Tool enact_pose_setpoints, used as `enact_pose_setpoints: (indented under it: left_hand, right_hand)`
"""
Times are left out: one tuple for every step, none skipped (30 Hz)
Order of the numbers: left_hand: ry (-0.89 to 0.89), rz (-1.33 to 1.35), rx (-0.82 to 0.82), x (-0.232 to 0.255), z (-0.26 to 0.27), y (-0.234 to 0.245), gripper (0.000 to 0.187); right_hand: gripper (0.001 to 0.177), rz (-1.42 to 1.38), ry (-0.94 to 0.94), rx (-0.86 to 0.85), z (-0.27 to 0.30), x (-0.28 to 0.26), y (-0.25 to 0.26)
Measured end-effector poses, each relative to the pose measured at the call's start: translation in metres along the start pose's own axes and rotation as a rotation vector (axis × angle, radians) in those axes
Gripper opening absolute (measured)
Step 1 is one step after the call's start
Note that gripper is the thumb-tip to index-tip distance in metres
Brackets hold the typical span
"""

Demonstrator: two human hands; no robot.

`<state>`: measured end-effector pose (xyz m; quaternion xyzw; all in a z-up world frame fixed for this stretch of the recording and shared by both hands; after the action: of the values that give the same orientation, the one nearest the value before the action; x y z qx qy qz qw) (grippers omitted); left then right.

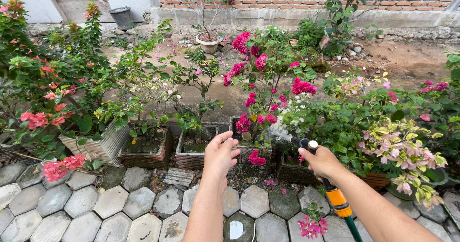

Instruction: The person waters potted flowering plants using a garden hose nozzle held by hand.

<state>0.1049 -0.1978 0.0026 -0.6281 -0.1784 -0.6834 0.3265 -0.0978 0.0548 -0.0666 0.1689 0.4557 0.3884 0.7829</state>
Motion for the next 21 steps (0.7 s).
enact_pose_setpoints:
  left_hand:
    - [-0.004,-0.002,-0.005,0.000,0.000,0.002,0.038]
    - [-0.001,-0.005,-0.007,0.001,-0.001,0.006,0.038]
    - [0.000,-0.012,-0.011,0.001,-0.001,0.009,0.038]
    - [0.001,-0.018,-0.015,0.001,-0.001,0.012,0.038]
    - [0.005,-0.021,-0.017,0.001,0.000,0.015,0.038]
    - [0.008,-0.023,-0.010,0.002,-0.003,0.017,0.038]
    - [0.011,-0.025,-0.003,0.003,-0.005,0.019,0.038]
    - [0.016,-0.023,-0.005,0.004,-0.006,0.019,0.038]
    - [0.010,-0.021,-0.002,0.004,-0.008,0.018,0.038]
    - [0.000,-0.021,0.005,0.006,-0.010,0.018,0.038]
    - [0.002,-0.019,0.007,0.006,-0.013,0.016,0.038]
    - [0.005,-0.009,0.005,0.006,-0.016,0.013,0.038]
    - [0.009,0.001,0.004,0.005,-0.020,0.011,0.038]
    - [0.011,0.006,0.012,0.004,-0.025,0.009,0.038]
    - [0.002,0.012,0.021,0.003,-0.030,0.007,0.038]
    - [-0.008,0.017,0.035,0.002,-0.034,0.005,0.038]
    - [-0.008,0.020,0.048,0.001,-0.038,0.003,0.038]
    - [-0.010,0.017,0.061,0.001,-0.043,0.004,0.038]
    - [-0.012,0.015,0.074,0.001,-0.049,0.005,0.037]
    - [-0.018,0.016,0.093,0.003,-0.053,0.008,0.037]
    - [-0.010,0.001,0.117,0.005,-0.057,0.012,0.037]
  right_hand:
    - [0.046,-0.002,-0.004,-0.001,0.002,0.001,-0.002]
    - [0.044,0.008,0.012,0.002,0.003,0.001,-0.005]
    - [0.043,0.018,0.028,0.005,0.004,0.002,-0.008]
    - [0.043,0.016,0.023,0.004,0.006,0.004,-0.011]
    - [0.041,0.005,-0.001,-0.006,0.008,0.007,-0.015]
    - [0.040,-0.005,-0.024,-0.013,0.008,0.007,-0.016]
    - [0.040,-0.006,-0.026,-0.010,0.007,0.007,-0.018]
    - [0.041,-0.010,-0.021,-0.016,0.007,0.010,-0.021]
    - [0.042,-0.014,-0.016,-0.022,0.007,0.012,-0.022]
    - [0.042,-0.011,-0.016,-0.023,0.005,0.013,-0.022]
    - [0.041,-0.007,-0.020,-0.037,0.002,0.013,-0.021]
    - [0.040,0.000,-0.022,-0.052,-0.002,0.012,-0.020]
    - [0.040,0.006,-0.019,-0.054,-0.007,0.009,-0.018]
    - [0.043,0.014,-0.012,-0.083,-0.013,0.006,-0.017]
    - [0.045,0.022,-0.004,-0.112,-0.019,0.003,-0.016]
    - [0.045,0.032,0.001,-0.119,-0.024,-0.001,-0.014]
    - [0.040,0.057,0.024,-0.148,-0.029,-0.007,-0.014]
    - [0.035,0.080,0.050,-0.181,-0.034,-0.016,-0.017]
    - [0.035,0.089,0.058,-0.192,-0.038,-0.024,-0.021]
    - [0.043,0.106,0.058,-0.215,-0.041,-0.033,-0.023]
    - [0.053,0.124,0.057,-0.238,-0.042,-0.044,-0.026]
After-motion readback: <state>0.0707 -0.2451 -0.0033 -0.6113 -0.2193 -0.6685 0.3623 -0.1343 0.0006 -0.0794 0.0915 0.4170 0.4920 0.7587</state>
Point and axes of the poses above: each hand's wrist, its own z-axis away from the middle knuckle, its own y-axis out of the back of the hand, x = y × z, the point moved 1 cm from there along -z, towards the middle knuckle, and after that the axes turned 12 degrees about -y, right-handed, at the moved point
